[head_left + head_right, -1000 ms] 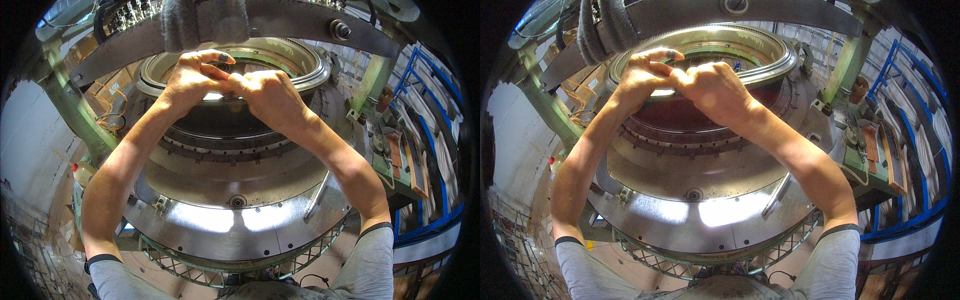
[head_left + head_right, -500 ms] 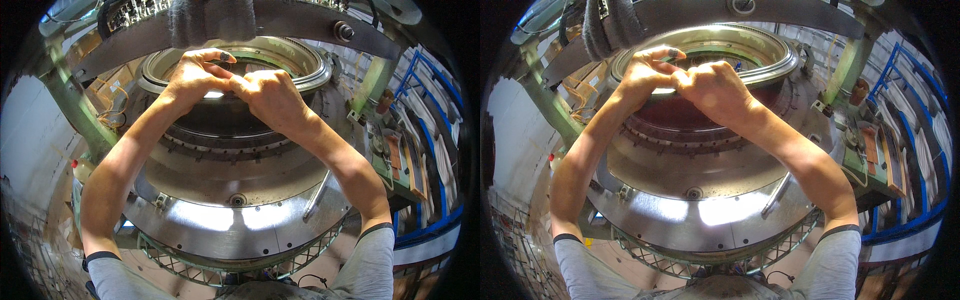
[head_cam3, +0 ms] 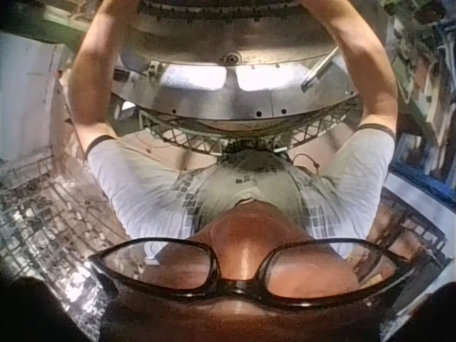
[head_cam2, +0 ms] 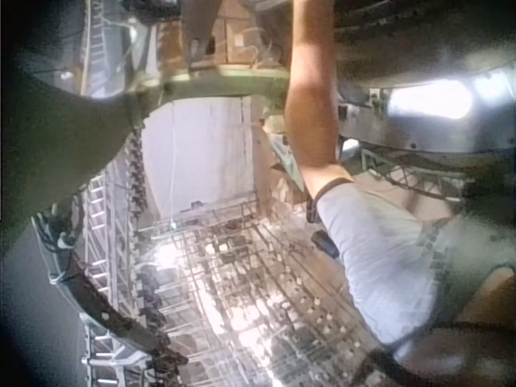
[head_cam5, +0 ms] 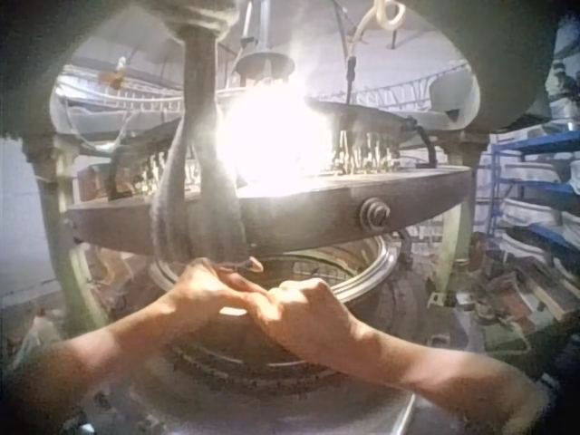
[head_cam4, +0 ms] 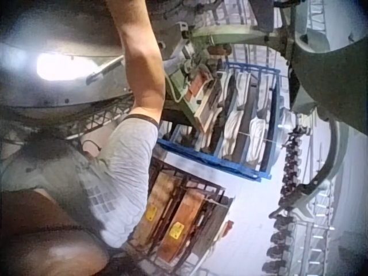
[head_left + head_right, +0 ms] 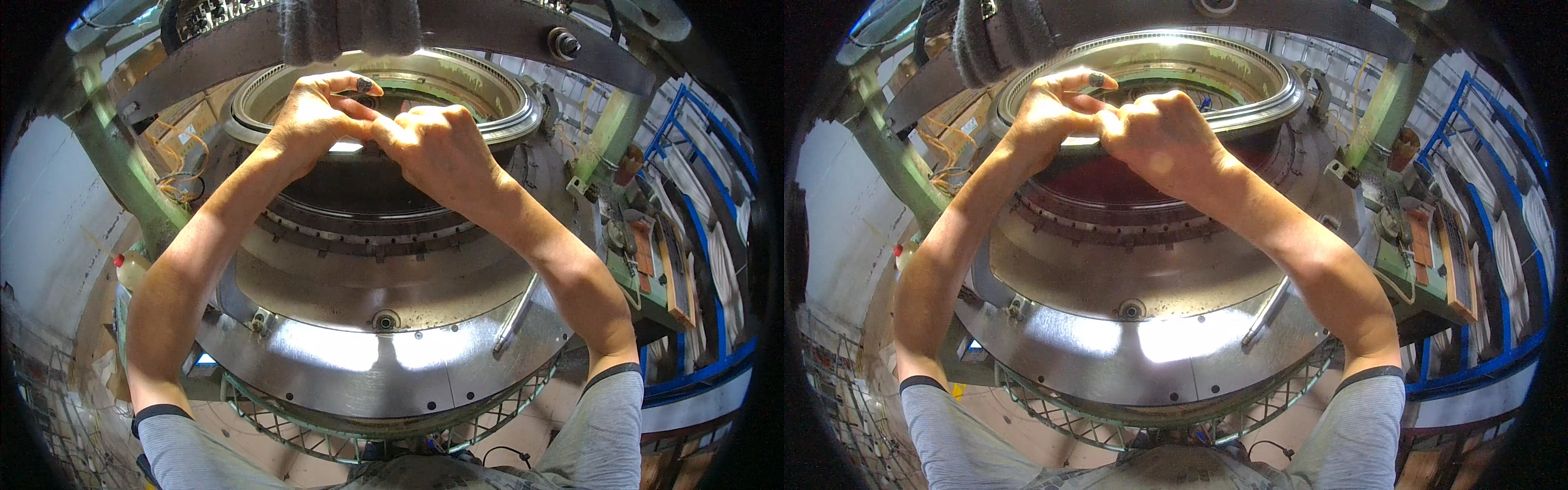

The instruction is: The person repeatedly picks small metal components from a tray and places them into slots around the rim of a large circular metal machine. The person handles the components one at a time, aligning and seating each piece into the machine's edge.

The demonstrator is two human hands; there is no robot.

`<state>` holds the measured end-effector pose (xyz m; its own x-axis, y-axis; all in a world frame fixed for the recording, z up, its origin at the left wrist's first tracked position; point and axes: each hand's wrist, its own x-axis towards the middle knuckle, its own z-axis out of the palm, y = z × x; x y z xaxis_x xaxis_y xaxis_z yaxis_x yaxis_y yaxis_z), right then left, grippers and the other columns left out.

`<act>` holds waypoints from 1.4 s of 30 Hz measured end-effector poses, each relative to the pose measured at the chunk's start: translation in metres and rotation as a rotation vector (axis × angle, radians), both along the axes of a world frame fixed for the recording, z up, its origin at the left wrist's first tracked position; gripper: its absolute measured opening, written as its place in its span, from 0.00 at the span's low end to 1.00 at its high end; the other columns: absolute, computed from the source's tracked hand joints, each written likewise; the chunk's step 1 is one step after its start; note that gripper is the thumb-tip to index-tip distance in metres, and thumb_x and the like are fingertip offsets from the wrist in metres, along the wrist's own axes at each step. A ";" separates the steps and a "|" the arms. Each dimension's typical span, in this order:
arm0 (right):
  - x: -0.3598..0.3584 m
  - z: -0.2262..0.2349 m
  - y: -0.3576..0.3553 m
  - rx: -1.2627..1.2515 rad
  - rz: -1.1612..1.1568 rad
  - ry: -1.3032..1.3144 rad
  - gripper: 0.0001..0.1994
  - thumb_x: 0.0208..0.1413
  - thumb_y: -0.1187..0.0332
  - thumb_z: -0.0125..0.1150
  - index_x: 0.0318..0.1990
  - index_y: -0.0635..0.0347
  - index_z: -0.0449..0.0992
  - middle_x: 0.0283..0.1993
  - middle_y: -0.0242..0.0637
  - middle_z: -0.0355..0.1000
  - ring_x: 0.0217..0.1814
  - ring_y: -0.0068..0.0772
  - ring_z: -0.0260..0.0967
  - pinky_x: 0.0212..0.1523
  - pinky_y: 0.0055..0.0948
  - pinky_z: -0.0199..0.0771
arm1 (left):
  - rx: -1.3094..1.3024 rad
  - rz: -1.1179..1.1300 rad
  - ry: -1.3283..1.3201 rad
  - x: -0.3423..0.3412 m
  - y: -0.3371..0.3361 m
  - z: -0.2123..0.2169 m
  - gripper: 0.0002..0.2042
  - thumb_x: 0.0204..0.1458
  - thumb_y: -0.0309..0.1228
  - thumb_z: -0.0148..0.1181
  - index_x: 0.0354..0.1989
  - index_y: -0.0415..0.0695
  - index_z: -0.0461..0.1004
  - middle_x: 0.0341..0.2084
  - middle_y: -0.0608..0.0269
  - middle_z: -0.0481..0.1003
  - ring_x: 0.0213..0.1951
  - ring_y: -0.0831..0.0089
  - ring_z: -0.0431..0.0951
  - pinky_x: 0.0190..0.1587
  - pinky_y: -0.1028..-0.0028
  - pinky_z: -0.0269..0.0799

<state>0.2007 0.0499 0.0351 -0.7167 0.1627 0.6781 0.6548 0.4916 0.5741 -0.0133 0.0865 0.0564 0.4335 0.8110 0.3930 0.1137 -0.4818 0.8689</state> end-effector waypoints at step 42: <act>-0.004 -0.019 0.018 0.155 0.063 0.011 0.13 0.52 0.71 0.68 0.45 0.55 0.75 0.37 0.27 0.66 0.39 0.22 0.68 0.38 0.28 0.63 | -0.011 -0.026 -0.042 -0.005 0.006 -0.004 0.25 0.45 0.20 0.75 0.56 0.36 0.78 0.39 0.50 0.86 0.41 0.70 0.85 0.50 0.68 0.81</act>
